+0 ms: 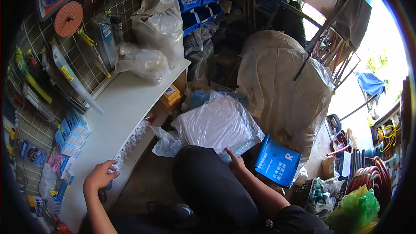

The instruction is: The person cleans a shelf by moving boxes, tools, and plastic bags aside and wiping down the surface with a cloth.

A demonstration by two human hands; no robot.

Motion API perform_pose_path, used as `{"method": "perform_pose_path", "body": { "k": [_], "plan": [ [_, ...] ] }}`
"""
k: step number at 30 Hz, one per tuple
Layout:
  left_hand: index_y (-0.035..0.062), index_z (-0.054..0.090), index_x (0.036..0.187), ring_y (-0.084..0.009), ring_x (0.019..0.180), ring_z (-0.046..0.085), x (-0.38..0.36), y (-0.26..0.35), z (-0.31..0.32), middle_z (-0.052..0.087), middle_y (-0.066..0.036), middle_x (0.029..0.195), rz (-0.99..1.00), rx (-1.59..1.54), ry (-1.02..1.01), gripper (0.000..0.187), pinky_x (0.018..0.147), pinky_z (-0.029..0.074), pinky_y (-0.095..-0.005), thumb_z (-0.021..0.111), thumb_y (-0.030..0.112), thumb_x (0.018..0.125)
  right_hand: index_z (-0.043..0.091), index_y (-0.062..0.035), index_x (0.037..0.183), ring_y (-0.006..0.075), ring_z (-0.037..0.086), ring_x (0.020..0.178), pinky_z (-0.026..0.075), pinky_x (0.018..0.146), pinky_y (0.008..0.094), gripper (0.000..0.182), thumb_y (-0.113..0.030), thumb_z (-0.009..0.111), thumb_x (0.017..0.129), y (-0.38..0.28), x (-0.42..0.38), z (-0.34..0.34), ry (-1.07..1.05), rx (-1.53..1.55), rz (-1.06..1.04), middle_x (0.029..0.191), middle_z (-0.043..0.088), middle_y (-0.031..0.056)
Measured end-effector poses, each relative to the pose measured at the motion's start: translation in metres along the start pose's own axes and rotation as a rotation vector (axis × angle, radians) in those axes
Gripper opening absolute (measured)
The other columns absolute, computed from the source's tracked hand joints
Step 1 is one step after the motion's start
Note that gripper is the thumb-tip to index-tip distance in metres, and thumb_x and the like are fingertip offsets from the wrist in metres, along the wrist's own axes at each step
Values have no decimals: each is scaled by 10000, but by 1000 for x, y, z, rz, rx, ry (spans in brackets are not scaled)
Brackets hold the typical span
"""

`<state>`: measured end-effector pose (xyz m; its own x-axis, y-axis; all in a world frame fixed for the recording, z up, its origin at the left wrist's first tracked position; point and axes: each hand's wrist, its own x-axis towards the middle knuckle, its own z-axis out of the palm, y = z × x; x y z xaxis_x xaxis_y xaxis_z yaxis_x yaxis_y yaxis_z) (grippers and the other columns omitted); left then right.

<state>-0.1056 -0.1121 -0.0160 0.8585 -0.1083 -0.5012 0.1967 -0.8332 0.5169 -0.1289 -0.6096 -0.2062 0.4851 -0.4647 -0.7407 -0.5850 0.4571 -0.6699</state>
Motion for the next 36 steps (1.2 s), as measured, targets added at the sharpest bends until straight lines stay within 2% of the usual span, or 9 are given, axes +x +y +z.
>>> {"method": "perform_pose_path", "body": {
  "k": [3,8,11,14,16,19,23,29,36],
  "plan": [
    [24,536,1292,-229,874,687,1,-6,2,695,-145,1043,-23,27,-15,500,718,544,-347,726,185,859,558,50,1187,264,620,858,488,835,392,635,-340,826,764,12,22,-3,48,71,-513,1079,652,146],
    [24,541,1302,-276,881,691,-5,-8,1,699,-159,1060,-23,39,-13,527,792,540,-371,714,256,861,566,52,1154,258,620,912,494,846,389,537,-276,792,795,2,18,-17,161,-161,-586,1024,646,131],
    [29,546,1297,-275,893,687,-6,-10,-1,699,-160,1052,-17,38,4,521,802,537,-370,712,265,862,471,-12,1278,337,579,1104,475,950,508,591,-274,753,830,-22,1,-5,-321,605,-286,1199,577,171],
    [35,550,1296,-276,904,683,-7,-3,-2,698,-161,1054,-23,46,-8,519,808,535,-369,709,274,863,464,-20,1294,355,519,1200,420,1023,527,602,-304,746,845,-19,33,-11,-652,696,221,1193,570,174],
    [38,551,1296,-278,908,681,-4,3,-5,696,-161,1059,-35,40,8,520,808,534,-369,709,280,863,469,-22,1292,354,580,1096,481,935,535,611,-317,755,841,-21,37,-11,-637,578,220,1144,583,163],
    [45,551,1300,-279,906,681,1,-3,1,696,-158,1062,-26,86,21,527,804,534,-372,707,291,862,492,-44,1250,326,637,839,549,701,526,574,-284,784,818,-12,43,-2,-429,385,-156,1020,608,149],
    [53,553,1298,-286,918,675,8,-5,5,697,-154,1066,63,124,-19,523,795,532,-380,703,310,867,522,-22,1209,318,639,831,547,685,512,538,-267,788,811,-35,20,14,-281,379,-223,959,616,139],
    [54,568,1272,-298,933,672,14,-23,8,690,-175,1064,64,145,50,542,781,532,-394,709,381,864,545,65,1199,261,639,926,525,787,405,552,-197,801,785,-62,34,6,-123,118,-380,1030,648,136],
    [90,576,1277,-325,960,668,-12,-29,8,677,-177,1124,31,131,111,540,823,531,-414,690,422,867,553,20,1255,241,634,985,488,878,351,516,-133,759,807,-101,-46,-10,-347,163,-763,1099,652,112]
  ]
}}
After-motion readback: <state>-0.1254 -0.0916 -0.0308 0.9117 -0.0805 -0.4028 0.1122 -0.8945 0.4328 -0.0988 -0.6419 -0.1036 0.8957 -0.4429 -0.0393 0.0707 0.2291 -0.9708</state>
